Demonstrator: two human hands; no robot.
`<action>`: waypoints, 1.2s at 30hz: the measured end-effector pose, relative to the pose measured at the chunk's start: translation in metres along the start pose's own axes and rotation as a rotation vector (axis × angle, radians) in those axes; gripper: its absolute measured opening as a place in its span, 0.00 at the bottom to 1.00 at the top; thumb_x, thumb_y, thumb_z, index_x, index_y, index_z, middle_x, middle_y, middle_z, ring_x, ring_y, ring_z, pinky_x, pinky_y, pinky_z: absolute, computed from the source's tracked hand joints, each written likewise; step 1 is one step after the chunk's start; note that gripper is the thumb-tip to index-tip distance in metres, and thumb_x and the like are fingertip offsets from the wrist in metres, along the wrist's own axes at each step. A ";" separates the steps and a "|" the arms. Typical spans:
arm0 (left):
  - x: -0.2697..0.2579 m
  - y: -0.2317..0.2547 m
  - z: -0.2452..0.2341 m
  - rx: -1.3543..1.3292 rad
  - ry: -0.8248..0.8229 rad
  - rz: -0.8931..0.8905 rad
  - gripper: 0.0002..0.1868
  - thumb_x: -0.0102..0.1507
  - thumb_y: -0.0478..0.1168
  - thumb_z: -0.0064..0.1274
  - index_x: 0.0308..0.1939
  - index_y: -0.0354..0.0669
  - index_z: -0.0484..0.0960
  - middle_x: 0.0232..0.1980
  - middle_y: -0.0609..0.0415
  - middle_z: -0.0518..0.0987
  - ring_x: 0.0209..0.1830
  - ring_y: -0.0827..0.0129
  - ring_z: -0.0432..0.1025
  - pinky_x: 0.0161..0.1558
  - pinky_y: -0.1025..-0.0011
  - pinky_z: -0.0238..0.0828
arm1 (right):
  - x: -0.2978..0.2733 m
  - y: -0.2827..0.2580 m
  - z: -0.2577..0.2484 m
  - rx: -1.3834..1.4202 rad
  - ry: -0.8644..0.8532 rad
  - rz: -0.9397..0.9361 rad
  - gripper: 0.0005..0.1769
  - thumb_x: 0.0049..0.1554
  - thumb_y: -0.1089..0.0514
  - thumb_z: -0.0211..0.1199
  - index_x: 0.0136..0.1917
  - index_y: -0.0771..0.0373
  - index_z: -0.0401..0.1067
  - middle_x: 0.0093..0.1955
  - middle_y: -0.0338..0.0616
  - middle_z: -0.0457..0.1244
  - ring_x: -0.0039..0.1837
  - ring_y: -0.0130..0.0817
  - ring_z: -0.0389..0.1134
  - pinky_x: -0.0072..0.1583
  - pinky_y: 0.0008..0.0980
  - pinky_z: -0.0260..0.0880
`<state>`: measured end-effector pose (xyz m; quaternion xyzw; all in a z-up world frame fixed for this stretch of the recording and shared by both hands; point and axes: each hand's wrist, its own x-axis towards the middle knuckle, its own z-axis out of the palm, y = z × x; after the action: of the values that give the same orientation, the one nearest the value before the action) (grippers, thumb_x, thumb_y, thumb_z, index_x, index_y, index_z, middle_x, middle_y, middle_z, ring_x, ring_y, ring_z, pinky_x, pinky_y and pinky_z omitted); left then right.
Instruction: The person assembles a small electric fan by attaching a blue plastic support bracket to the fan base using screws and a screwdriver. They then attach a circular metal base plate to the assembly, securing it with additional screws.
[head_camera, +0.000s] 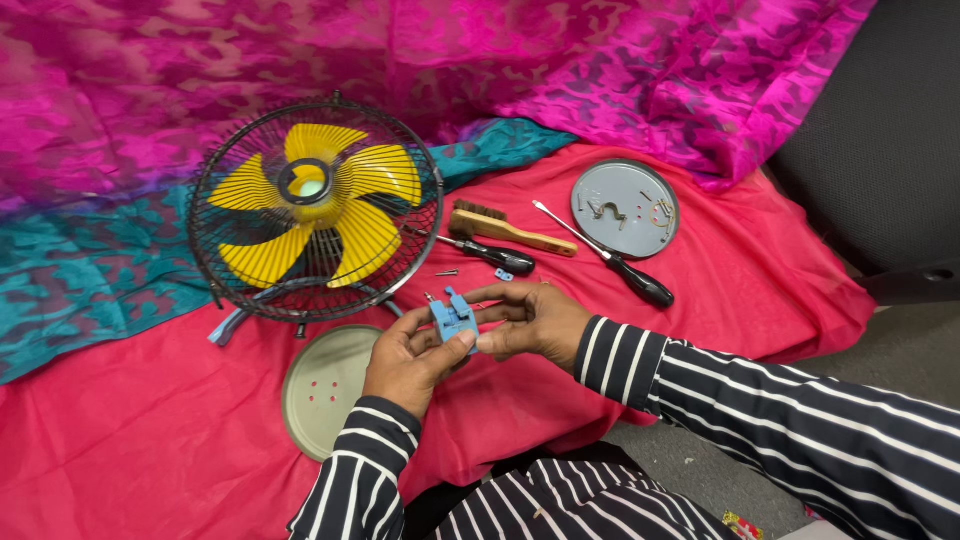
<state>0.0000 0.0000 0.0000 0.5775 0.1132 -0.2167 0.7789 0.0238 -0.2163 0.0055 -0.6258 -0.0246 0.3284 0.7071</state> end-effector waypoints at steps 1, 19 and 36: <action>0.000 -0.004 -0.009 0.025 0.028 0.022 0.32 0.56 0.34 0.64 0.62 0.29 0.73 0.47 0.44 0.84 0.44 0.68 0.80 0.46 0.75 0.78 | 0.004 0.001 0.006 -0.026 0.021 0.039 0.37 0.51 0.56 0.71 0.73 0.61 0.64 0.63 0.45 0.68 0.59 0.33 0.71 0.55 0.37 0.74; -0.060 -0.015 -0.178 0.144 0.438 0.036 0.36 0.55 0.34 0.64 0.66 0.33 0.68 0.53 0.45 0.84 0.50 0.67 0.80 0.48 0.74 0.78 | 0.115 0.073 0.063 -1.112 0.166 -0.126 0.19 0.49 0.52 0.72 0.52 0.60 0.77 0.46 0.50 0.73 0.49 0.45 0.74 0.54 0.41 0.74; -0.089 0.002 -0.228 0.041 0.521 -0.053 0.33 0.56 0.31 0.62 0.65 0.39 0.69 0.57 0.53 0.79 0.53 0.67 0.77 0.46 0.71 0.81 | 0.136 0.075 0.102 -1.082 0.435 -0.199 0.21 0.57 0.50 0.62 0.55 0.69 0.72 0.42 0.64 0.69 0.46 0.60 0.71 0.51 0.51 0.72</action>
<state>-0.0603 0.2356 -0.0304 0.6263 0.3208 -0.0832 0.7056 0.0522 -0.0603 -0.0912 -0.9452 -0.1017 0.0654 0.3034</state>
